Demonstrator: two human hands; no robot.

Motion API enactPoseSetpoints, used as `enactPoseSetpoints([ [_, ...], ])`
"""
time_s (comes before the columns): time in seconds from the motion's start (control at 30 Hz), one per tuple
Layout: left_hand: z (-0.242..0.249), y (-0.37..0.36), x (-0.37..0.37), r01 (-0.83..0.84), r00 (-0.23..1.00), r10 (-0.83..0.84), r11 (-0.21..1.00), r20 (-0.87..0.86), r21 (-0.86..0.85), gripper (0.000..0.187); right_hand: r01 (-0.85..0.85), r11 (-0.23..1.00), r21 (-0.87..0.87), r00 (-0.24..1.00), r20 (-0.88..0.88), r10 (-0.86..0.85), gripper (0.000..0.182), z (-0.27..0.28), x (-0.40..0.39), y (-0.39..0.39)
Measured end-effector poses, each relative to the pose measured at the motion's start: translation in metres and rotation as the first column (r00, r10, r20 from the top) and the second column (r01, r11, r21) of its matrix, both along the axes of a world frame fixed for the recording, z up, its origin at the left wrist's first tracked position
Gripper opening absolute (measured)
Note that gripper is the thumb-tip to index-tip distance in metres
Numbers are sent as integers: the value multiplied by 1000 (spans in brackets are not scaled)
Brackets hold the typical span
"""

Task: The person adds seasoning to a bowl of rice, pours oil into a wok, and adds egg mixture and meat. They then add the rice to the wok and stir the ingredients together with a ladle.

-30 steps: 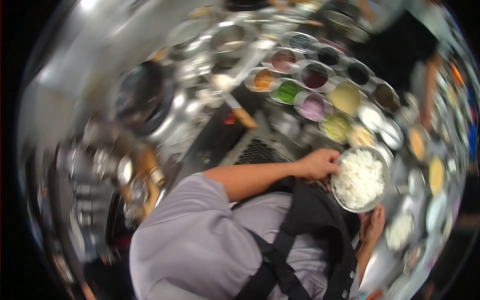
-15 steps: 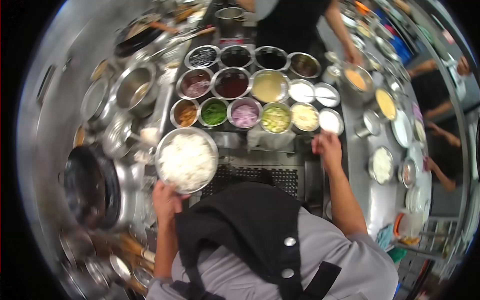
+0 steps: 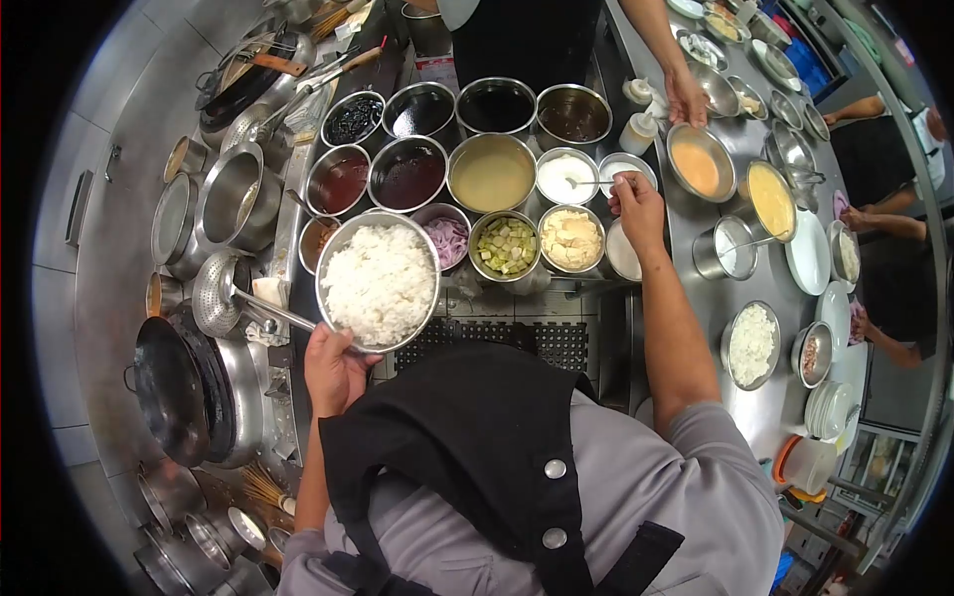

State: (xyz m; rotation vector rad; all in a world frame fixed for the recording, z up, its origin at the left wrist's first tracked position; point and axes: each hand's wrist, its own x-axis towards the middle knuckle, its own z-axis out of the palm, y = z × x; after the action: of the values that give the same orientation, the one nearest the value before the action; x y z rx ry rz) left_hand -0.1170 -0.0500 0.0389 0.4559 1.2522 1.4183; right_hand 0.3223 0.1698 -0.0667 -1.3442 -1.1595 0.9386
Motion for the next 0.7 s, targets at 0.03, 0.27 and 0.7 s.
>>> enactPoseSetpoints([
  [0.03, 2, 6, 8, 29, 1000, -29, 1000, 3, 10, 13, 23, 1000, 18, 996, 90, -25, 18, 6, 2, -4],
  [0.27, -9, 36, 41, 81, 996, -82, 997, -34, -18, 12, 12, 996, -87, 958, -285, -37, 16, -17, 11, 1],
  [0.7, -23, 76, 69, 109, 993, -111, 993, -34, -49, 10, 122, 955, -271, 812, -525, -253, 14, -31, 38, 6],
])
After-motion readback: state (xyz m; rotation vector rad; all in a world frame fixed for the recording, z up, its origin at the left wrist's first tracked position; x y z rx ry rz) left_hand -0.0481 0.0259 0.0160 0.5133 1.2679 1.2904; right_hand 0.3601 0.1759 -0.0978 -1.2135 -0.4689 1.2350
